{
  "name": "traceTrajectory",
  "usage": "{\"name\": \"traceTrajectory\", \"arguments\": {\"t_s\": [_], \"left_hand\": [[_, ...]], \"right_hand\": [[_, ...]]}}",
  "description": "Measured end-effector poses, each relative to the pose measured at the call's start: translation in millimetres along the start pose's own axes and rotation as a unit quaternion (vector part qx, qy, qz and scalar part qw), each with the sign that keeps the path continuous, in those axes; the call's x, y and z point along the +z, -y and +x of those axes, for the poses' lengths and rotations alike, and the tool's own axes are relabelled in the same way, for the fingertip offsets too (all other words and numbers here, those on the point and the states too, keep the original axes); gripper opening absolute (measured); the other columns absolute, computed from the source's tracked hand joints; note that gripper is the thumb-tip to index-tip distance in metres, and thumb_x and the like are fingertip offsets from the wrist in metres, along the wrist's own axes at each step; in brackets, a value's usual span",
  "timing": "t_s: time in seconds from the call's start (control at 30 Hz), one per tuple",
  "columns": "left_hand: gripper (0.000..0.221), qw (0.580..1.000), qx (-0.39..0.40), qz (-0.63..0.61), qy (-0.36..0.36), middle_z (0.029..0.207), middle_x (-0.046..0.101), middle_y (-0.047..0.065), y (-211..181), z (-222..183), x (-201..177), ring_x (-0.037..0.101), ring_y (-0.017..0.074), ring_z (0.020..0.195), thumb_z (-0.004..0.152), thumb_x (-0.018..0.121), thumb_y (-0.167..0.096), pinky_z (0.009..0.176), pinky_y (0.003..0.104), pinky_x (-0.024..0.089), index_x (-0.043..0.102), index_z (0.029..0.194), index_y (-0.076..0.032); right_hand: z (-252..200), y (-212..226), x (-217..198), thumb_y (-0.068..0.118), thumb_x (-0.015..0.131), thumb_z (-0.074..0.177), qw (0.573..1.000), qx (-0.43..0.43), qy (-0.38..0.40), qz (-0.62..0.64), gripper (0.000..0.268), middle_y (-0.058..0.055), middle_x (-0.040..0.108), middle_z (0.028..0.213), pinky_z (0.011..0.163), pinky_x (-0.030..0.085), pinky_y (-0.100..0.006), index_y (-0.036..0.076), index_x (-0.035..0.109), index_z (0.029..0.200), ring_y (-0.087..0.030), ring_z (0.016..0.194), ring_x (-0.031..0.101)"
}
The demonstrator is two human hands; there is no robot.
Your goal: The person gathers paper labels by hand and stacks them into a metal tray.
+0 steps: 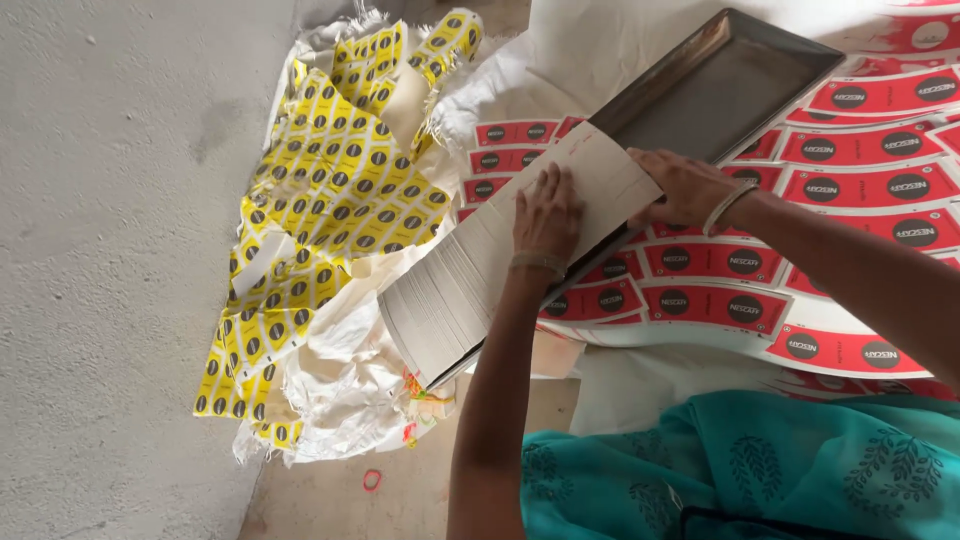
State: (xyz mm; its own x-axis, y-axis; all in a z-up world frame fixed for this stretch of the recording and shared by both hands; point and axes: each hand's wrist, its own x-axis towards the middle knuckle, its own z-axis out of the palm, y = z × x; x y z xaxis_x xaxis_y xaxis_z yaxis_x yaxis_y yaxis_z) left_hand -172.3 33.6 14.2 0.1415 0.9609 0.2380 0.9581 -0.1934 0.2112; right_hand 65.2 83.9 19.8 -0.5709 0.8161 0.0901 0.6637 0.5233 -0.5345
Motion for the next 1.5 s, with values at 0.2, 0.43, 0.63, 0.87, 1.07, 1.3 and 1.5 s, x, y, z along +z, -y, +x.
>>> {"name": "traceTrajectory", "arguments": {"t_s": [0.2,0.43,0.63,0.87,1.07,1.3,1.5], "left_hand": [[0.089,0.998,0.046,-0.015,-0.048,0.161,0.035,0.021,-36,-38,-14,0.03,0.033,0.152,0.086,0.067,-0.054,0.123,0.062,0.016,0.041,0.154,-0.003],[0.065,0.997,-0.028,0.01,-0.077,0.161,0.042,0.016,-8,-11,-27,0.031,0.0306,0.153,0.096,0.059,-0.053,0.12,0.066,0.014,0.057,0.139,-0.005],[0.045,0.994,-0.024,0.101,-0.032,0.149,0.057,0.006,16,2,-40,0.032,0.0233,0.156,0.099,0.054,-0.053,0.132,0.063,0.011,0.07,0.128,-0.022],[0.034,0.996,-0.017,0.054,-0.065,0.158,0.042,0.009,33,14,-22,0.026,0.0298,0.154,0.095,0.064,-0.047,0.121,0.073,0.008,0.072,0.121,-0.027],[0.024,0.992,-0.012,0.065,-0.11,0.158,0.038,0.01,41,19,-8,0.023,0.0335,0.155,0.092,0.07,-0.041,0.118,0.076,0.009,0.074,0.112,-0.028],[0.019,0.987,0.002,0.068,-0.143,0.153,0.042,0.011,51,30,-3,0.024,0.0325,0.153,0.091,0.071,-0.034,0.114,0.078,0.012,0.074,0.109,-0.03],[0.013,0.987,0.028,0.109,-0.111,0.151,0.048,0.005,48,27,-19,0.029,0.0279,0.155,0.093,0.071,-0.031,0.122,0.075,0.014,0.074,0.106,-0.033]], "right_hand": [[-2,5,7,0.059,0.077,0.075,0.998,0.049,-0.02,-0.027,0.108,-0.023,0.048,0.151,0.11,0.043,-0.049,0.003,0.034,0.157,-0.04,0.135,0.051],[1,-8,1,0.064,0.077,0.073,1.0,-0.008,0.009,0.006,0.113,-0.025,0.046,0.15,0.113,0.04,-0.046,-0.001,0.033,0.155,-0.04,0.138,0.048],[3,-2,-5,0.069,0.07,0.076,0.998,0.048,0.038,0.032,0.113,-0.024,0.056,0.147,0.116,0.043,-0.04,0.0,0.035,0.158,-0.036,0.136,0.056],[3,-9,-5,0.066,0.074,0.076,0.999,0.0,0.031,0.028,0.115,-0.026,0.049,0.149,0.115,0.039,-0.041,-0.003,0.03,0.156,-0.036,0.139,0.049],[5,-14,-5,0.068,0.072,0.078,0.999,0.005,0.007,0.053,0.118,-0.028,0.035,0.159,0.12,0.031,-0.041,-0.005,0.023,0.158,-0.038,0.147,0.036],[4,-14,-9,0.07,0.072,0.076,0.998,0.015,0.003,0.057,0.12,-0.025,0.037,0.16,0.12,0.033,-0.042,0.0,0.024,0.16,-0.038,0.147,0.038],[-2,-9,-12,0.064,0.076,0.069,0.993,0.05,0.028,0.101,0.124,-0.022,0.04,0.158,0.118,0.038,-0.04,0.003,0.022,0.162,-0.034,0.141,0.048]]}}
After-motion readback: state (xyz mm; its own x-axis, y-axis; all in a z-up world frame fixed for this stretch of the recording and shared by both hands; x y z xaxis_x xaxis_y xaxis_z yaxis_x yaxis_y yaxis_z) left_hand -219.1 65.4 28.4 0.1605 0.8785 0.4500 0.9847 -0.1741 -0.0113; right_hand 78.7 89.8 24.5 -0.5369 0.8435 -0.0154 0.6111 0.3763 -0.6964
